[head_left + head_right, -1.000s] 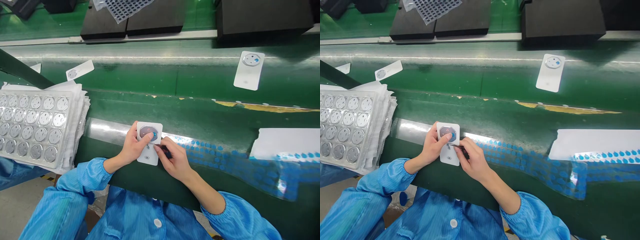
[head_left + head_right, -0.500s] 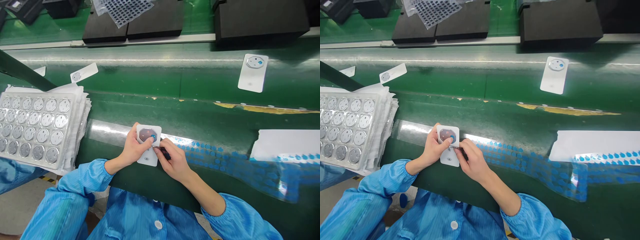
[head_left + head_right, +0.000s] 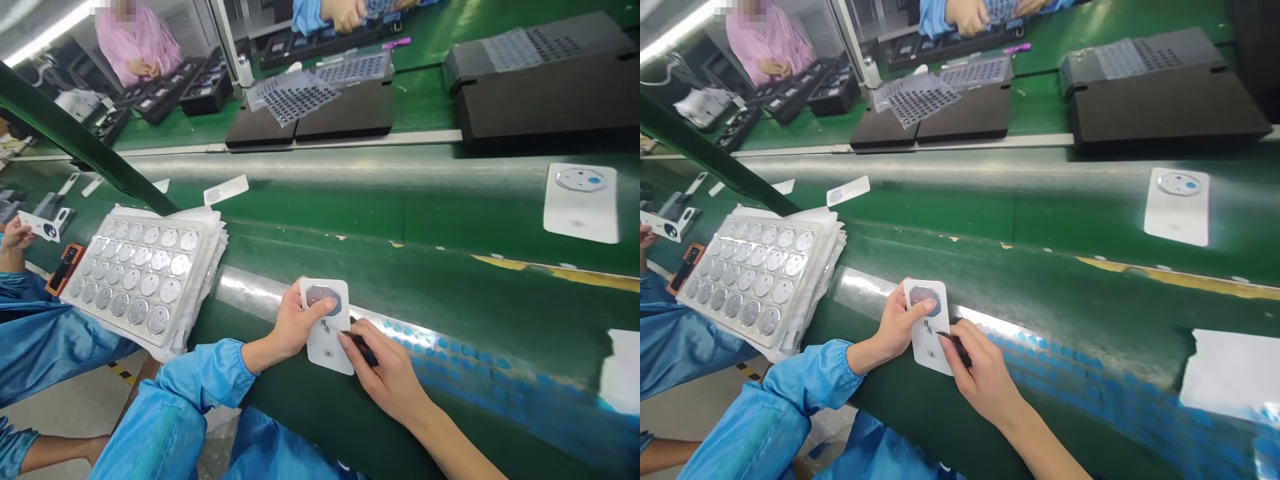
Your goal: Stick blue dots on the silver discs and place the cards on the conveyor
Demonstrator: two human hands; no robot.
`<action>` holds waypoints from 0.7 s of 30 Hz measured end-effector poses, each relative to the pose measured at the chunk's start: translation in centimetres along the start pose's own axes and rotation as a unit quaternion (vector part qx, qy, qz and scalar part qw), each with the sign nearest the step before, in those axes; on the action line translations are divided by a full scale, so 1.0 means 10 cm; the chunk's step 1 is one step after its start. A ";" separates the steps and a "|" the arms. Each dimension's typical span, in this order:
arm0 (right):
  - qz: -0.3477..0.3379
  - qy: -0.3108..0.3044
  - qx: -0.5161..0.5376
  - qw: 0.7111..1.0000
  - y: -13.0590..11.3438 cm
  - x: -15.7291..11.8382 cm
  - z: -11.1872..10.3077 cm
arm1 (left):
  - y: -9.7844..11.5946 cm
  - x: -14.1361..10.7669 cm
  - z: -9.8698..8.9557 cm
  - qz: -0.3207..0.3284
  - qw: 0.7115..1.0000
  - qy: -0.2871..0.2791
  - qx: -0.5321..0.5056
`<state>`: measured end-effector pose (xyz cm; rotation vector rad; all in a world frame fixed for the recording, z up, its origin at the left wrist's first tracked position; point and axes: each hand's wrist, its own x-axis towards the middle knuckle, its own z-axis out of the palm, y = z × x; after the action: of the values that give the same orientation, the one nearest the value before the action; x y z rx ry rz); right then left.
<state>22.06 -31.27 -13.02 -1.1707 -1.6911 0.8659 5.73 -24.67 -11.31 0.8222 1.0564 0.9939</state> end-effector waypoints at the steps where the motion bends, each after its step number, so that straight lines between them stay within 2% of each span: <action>1: 0.016 -0.013 0.014 1.000 0.00 -0.01 0.01 | 0.01 0.02 -0.01 0.011 1.000 0.017 -0.004; 3: 0.069 -0.025 0.052 0.996 0.02 -0.01 0.00 | 0.07 0.09 -0.07 0.042 0.999 0.029 0.010; 5: 0.137 0.001 0.094 0.986 0.06 0.05 -0.07 | 0.18 0.26 -0.15 0.100 0.992 0.020 0.077; 7: 0.189 0.066 0.119 0.972 0.14 0.20 -0.20 | 0.39 0.53 -0.28 0.162 0.966 0.046 0.198; 8: 0.205 0.106 0.121 0.966 0.19 0.32 -0.29 | 0.52 0.70 -0.36 0.177 0.937 0.091 0.286; 10: 0.216 0.186 0.109 0.952 0.30 0.63 -0.50 | 0.83 1.10 -0.53 0.175 0.913 0.158 0.334; 13: 0.221 0.243 0.067 0.942 0.47 1.15 -0.85 | 1.27 1.68 -0.77 0.135 0.874 0.270 0.380; 16: 0.226 0.254 0.006 0.940 0.59 1.49 -1.14 | 1.54 2.09 -0.95 0.053 0.828 0.373 0.416; 18: 0.224 0.261 -0.038 0.938 0.60 1.51 -1.24 | 1.61 2.25 -1.05 0.000 0.799 0.418 0.432; 21: 0.199 0.257 -0.073 0.943 0.54 1.25 -1.23 | 1.62 2.41 -1.20 -0.061 0.767 0.448 0.455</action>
<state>33.17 -17.01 -9.86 -1.7082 -1.1201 0.5966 -5.72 4.37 -7.55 1.0228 2.5184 0.7045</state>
